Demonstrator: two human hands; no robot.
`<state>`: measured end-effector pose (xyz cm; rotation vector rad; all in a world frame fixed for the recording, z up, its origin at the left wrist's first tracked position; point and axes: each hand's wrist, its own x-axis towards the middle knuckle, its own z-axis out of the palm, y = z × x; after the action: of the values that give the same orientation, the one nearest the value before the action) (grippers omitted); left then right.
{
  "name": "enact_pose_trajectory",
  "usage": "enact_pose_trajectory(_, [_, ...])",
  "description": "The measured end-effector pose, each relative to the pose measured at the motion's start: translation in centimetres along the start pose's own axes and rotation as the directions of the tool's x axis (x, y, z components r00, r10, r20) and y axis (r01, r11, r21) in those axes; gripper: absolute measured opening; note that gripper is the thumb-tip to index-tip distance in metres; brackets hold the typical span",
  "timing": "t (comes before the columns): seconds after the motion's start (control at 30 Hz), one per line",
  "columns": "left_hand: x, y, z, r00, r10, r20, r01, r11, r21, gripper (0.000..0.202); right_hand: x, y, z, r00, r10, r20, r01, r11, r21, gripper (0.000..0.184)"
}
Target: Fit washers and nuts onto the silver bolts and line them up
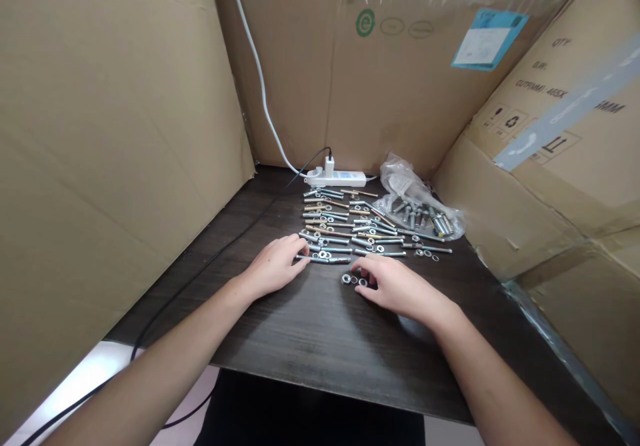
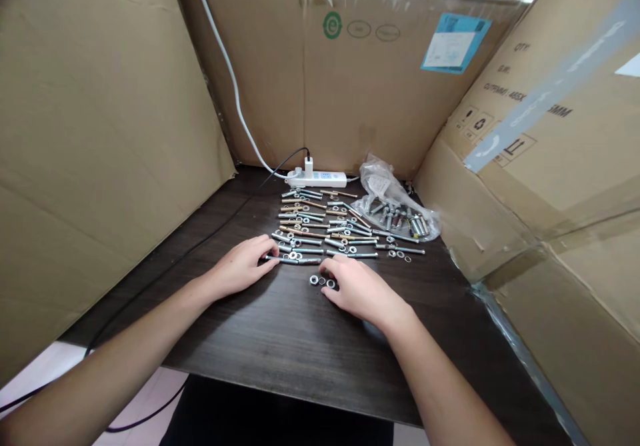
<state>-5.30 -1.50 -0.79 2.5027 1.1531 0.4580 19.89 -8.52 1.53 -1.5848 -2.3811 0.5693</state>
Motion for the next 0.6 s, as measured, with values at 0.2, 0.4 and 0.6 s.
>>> enact_pose_trajectory(0.2, [0.1, 0.0, 0.2, 0.999, -0.017, -0.029, 0.016, 1.0, -0.02, 0.007, -0.2, -0.9, -0.4, 0.998, -0.02, -0.054, 0.019, 0.999, -0.032, 0.015])
enact_pose_trajectory(0.4, [0.0, -0.1, 0.2, 1.0, -0.007, -0.028, 0.007, 1.0, -0.001, 0.007, -0.4, -2.3, 0.0, 0.998, -0.059, -0.023, 0.056, 0.992, -0.116, 0.021])
enact_pose_trajectory(0.6, [0.0, 0.0, 0.2, 0.999, -0.016, -0.032, 0.016, 1.0, -0.006, 0.008, -0.4, -2.4, 0.2, 0.999, -0.05, -0.003, 0.049, 0.989, -0.138, 0.026])
